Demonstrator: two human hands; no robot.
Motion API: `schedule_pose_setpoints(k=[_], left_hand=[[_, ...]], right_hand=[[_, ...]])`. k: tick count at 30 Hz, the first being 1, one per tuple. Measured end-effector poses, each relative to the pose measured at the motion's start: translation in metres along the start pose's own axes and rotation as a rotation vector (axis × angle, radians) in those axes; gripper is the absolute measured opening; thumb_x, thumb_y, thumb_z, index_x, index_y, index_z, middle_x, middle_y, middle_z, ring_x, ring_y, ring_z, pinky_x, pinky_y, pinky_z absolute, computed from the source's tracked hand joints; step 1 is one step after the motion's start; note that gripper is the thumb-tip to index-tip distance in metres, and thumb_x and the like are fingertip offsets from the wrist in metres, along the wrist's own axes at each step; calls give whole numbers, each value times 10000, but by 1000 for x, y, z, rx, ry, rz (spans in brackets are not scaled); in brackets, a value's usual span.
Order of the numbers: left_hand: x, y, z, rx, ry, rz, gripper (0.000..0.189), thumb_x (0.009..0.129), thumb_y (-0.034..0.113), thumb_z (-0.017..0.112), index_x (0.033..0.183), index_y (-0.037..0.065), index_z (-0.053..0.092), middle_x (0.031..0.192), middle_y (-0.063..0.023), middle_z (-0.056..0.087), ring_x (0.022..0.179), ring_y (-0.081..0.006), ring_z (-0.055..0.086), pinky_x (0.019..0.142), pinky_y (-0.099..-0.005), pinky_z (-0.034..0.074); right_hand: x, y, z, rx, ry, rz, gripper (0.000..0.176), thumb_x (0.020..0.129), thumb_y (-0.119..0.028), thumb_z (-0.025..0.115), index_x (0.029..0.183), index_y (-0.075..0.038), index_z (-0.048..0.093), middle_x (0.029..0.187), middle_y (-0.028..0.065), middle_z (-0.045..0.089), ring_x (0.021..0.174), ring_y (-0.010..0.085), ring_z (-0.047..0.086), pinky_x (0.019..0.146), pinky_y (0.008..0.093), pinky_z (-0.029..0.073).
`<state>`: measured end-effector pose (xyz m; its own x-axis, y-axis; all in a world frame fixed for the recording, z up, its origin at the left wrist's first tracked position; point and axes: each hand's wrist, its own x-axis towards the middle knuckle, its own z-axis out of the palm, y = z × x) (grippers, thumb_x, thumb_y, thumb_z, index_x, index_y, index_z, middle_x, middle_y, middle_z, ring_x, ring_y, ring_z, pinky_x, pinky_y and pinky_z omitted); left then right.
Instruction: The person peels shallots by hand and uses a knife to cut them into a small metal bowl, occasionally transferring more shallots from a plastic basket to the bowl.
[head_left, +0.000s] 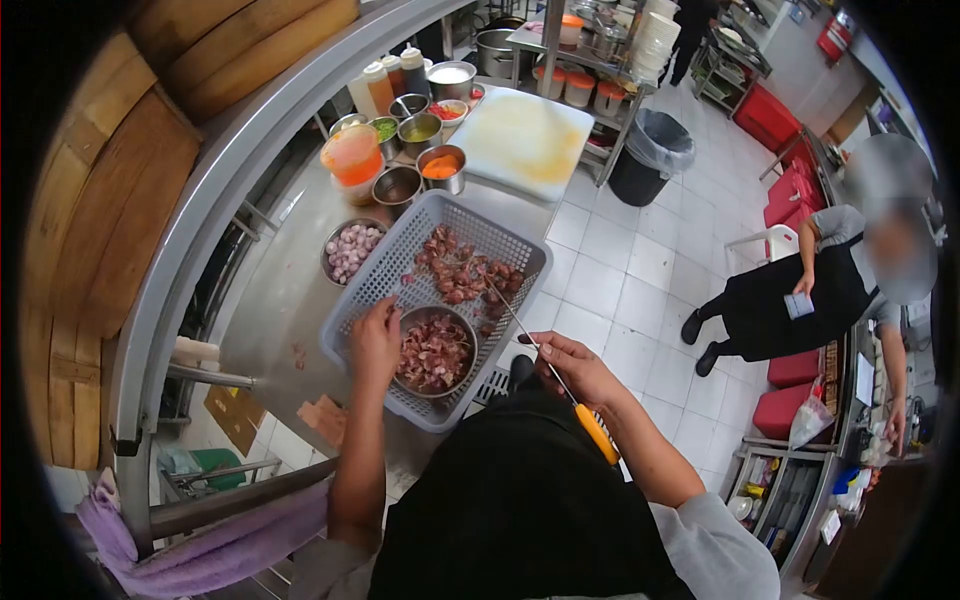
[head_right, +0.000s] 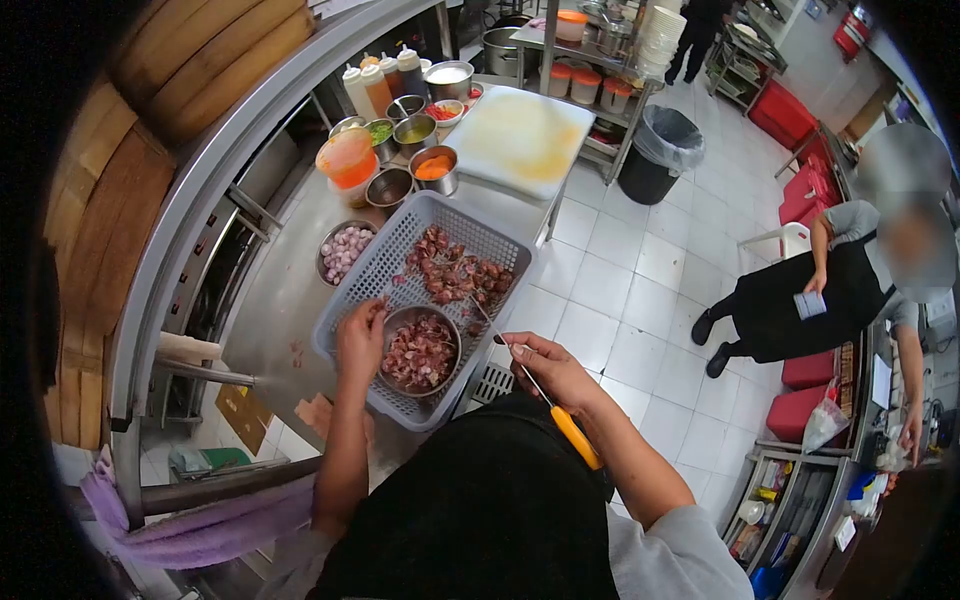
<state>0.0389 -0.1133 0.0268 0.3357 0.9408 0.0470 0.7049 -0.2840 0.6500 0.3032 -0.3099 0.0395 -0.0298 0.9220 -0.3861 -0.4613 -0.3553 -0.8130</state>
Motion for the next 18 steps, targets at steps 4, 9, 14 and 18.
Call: schedule_pose_setpoints(k=[4, 9, 14, 18], left_hand=[[47, 0, 52, -89, -20, 254, 368, 853, 20, 641, 1221, 19, 628, 1066, -214, 644, 1049, -382, 607, 927, -426, 482], [111, -13, 95, 284, -182, 254, 338, 839, 49, 667, 1172, 5, 631, 1106, -214, 630, 1052, -400, 594, 907, -467, 482], [126, -24, 115, 253, -166, 254, 318, 827, 87, 700, 1126, 3, 630, 1054, -201, 638, 1021, -394, 602, 882, -465, 494], [130, -27, 110, 145, -164, 171, 276, 853, 87, 696, 1102, 8, 608, 972, -155, 661, 902, -312, 653, 776, -409, 525]], right_hand=[[-10, 3, -4, 48, 22, -14, 365, 1017, -293, 547, 1308, -74, 564, 702, 7, 514, 534, 73, 438, 502, 203, 351], [-26, 10, -8, 84, 91, -37, 373, 1012, -300, 553, 1301, -64, 565, 714, 11, 511, 534, 78, 435, 502, 208, 352], [-37, 22, -12, 128, 122, -51, 361, 1014, -295, 550, 1293, -67, 568, 731, 16, 516, 544, 83, 436, 504, 213, 356], [-38, 25, -9, 148, 136, -36, 349, 1016, -285, 547, 1289, -69, 571, 731, 14, 518, 551, 84, 437, 505, 213, 357]])
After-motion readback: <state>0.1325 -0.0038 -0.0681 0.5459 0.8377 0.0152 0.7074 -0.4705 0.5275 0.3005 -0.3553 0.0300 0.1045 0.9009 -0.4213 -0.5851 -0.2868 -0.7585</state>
